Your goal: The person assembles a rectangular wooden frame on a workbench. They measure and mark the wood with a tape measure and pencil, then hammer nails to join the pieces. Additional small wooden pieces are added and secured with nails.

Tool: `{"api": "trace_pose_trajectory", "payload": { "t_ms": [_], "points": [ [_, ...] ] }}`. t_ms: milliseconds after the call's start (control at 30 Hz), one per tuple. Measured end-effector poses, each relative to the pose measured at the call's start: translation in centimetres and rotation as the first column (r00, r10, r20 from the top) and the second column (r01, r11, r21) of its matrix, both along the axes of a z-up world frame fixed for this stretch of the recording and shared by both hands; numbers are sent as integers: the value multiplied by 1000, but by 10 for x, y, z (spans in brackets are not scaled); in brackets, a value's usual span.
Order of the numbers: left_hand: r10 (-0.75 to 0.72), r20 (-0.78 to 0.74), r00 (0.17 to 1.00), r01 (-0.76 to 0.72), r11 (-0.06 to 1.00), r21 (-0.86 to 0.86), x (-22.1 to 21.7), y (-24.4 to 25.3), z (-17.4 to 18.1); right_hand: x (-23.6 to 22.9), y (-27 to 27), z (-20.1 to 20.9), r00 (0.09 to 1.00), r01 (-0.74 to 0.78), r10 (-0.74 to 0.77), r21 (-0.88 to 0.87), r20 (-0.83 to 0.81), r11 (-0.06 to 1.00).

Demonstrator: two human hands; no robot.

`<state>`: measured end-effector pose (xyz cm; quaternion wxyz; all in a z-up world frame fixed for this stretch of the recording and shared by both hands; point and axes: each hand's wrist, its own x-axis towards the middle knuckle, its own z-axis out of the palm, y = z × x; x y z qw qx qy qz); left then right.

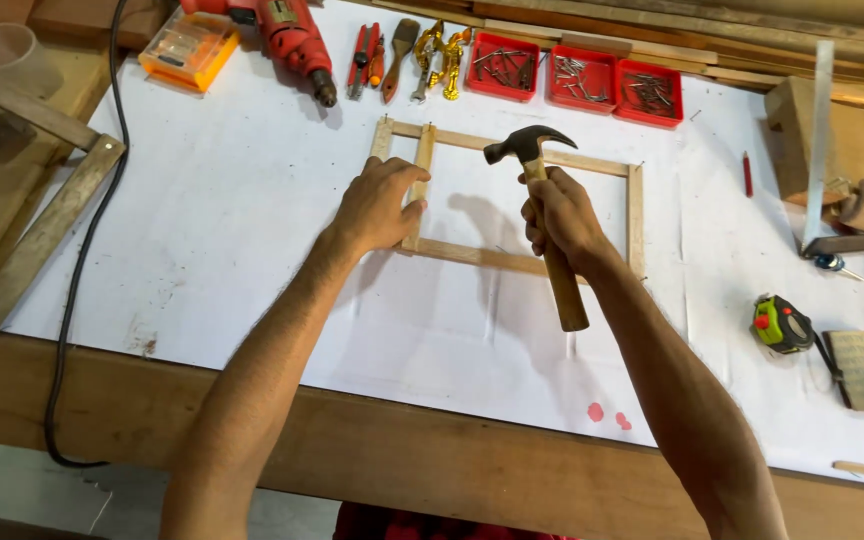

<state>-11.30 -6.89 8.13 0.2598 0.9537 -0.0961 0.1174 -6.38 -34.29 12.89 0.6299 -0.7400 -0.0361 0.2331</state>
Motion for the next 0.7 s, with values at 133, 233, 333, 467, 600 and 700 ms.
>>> {"api": "trace_pose_trajectory", "payload": {
  "t_ms": [133,233,333,467,600,700],
  "points": [
    [0,-174,985,6,999,38,-3,26,-3,-11,28,4,995,-99,98,-101,-9,990],
    [-19,-300,954,56,992,114,-1,32,-2,-11,36,0,984,-174,169,-162,-48,971],
    [-16,-352,936,54,994,98,1,36,-2,-11,40,-1,980,-191,175,-216,-93,957],
    [-1,-394,919,48,993,111,4,36,0,-4,39,-18,974,-193,171,-148,-147,970],
    [2,-407,913,46,993,107,6,37,-3,-6,46,-21,970,-197,174,-129,-169,972],
    [5,-421,907,46,993,111,6,37,-4,-8,51,-23,965,-231,199,-196,-169,953]
  ]
}}
